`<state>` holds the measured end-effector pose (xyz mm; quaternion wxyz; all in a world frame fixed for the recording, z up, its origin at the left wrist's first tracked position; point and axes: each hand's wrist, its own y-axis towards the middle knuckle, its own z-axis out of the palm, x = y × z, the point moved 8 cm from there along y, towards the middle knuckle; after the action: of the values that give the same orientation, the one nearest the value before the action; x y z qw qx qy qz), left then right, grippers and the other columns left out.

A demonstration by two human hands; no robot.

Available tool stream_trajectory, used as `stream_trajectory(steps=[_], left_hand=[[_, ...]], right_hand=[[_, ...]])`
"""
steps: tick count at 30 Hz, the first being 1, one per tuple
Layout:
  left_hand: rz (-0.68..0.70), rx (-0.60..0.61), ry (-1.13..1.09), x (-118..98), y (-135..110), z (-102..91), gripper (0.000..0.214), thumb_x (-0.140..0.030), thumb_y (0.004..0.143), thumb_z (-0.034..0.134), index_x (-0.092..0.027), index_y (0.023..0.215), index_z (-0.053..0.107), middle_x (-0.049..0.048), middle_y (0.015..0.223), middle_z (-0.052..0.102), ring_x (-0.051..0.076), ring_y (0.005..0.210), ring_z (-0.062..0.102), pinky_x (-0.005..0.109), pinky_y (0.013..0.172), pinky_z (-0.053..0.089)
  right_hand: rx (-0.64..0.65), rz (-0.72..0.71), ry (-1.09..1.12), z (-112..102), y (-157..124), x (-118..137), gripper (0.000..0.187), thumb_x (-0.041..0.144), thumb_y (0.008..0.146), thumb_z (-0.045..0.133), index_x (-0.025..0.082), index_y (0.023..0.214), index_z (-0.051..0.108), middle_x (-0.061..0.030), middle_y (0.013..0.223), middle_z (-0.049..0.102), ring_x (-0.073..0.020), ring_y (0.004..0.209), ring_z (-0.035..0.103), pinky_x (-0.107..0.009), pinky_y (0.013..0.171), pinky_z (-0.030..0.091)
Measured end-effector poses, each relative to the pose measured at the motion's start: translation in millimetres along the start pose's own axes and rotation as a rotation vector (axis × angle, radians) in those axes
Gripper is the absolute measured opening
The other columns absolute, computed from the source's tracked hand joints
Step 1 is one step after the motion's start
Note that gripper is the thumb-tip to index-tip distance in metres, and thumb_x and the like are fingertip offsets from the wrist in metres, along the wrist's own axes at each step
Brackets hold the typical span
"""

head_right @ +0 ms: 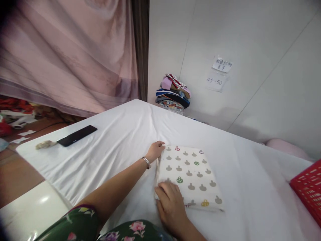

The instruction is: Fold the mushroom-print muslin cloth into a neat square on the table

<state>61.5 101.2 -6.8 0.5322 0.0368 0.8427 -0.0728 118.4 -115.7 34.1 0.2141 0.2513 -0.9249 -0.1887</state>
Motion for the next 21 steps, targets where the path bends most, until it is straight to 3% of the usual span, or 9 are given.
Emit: stream_trajectory(steps=[8, 12, 17, 21], left_hand=[[0.098, -0.019, 0.11, -9.1, -2.8, -2.1, 0.03, -0.027, 0.078, 0.056, -0.02, 0.106, 0.06, 0.0042, 0.1, 0.063, 0.016, 0.086, 0.058, 0.025, 0.077, 0.042], [0.143, -0.004, 0.173, -15.7, -2.6, -1.9, 0.026, -0.028, 0.076, 0.06, -0.02, 0.1, 0.062, 0.0049, 0.102, 0.062, 0.018, 0.088, 0.056, 0.026, 0.079, 0.04], [0.169, 0.076, 0.197, -16.6, 4.1, 0.1, 0.028, -0.031, 0.072, 0.064, -0.022, 0.099, 0.063, 0.0023, 0.099, 0.063, 0.016, 0.083, 0.057, 0.023, 0.071, 0.041], [0.169, 0.122, 0.206, -15.8, 7.2, 0.5, 0.02, -0.034, 0.071, 0.063, -0.023, 0.087, 0.066, -0.0009, 0.077, 0.064, 0.013, 0.066, 0.056, 0.022, 0.058, 0.039]], right_hand=[[0.008, 0.021, 0.007, -2.0, 3.2, 0.6, 0.03, 0.012, 0.081, 0.044, 0.017, 0.109, 0.054, -0.01, 0.103, 0.056, -0.0222, 0.093, 0.051, -0.038, 0.078, 0.043], [0.012, 0.02, 0.007, -2.1, 4.1, 0.8, 0.029, 0.015, 0.082, 0.044, 0.018, 0.109, 0.054, -0.0093, 0.101, 0.056, -0.0214, 0.09, 0.051, -0.037, 0.076, 0.043], [0.027, 0.03, 0.009, -2.4, 4.8, 0.5, 0.028, 0.015, 0.082, 0.044, 0.017, 0.108, 0.054, -0.0095, 0.102, 0.055, -0.0215, 0.09, 0.05, -0.037, 0.076, 0.042], [0.037, 0.031, 0.022, -0.8, 4.3, 0.5, 0.028, 0.015, 0.082, 0.043, 0.017, 0.108, 0.054, -0.0099, 0.103, 0.055, -0.022, 0.09, 0.049, -0.038, 0.076, 0.041]])
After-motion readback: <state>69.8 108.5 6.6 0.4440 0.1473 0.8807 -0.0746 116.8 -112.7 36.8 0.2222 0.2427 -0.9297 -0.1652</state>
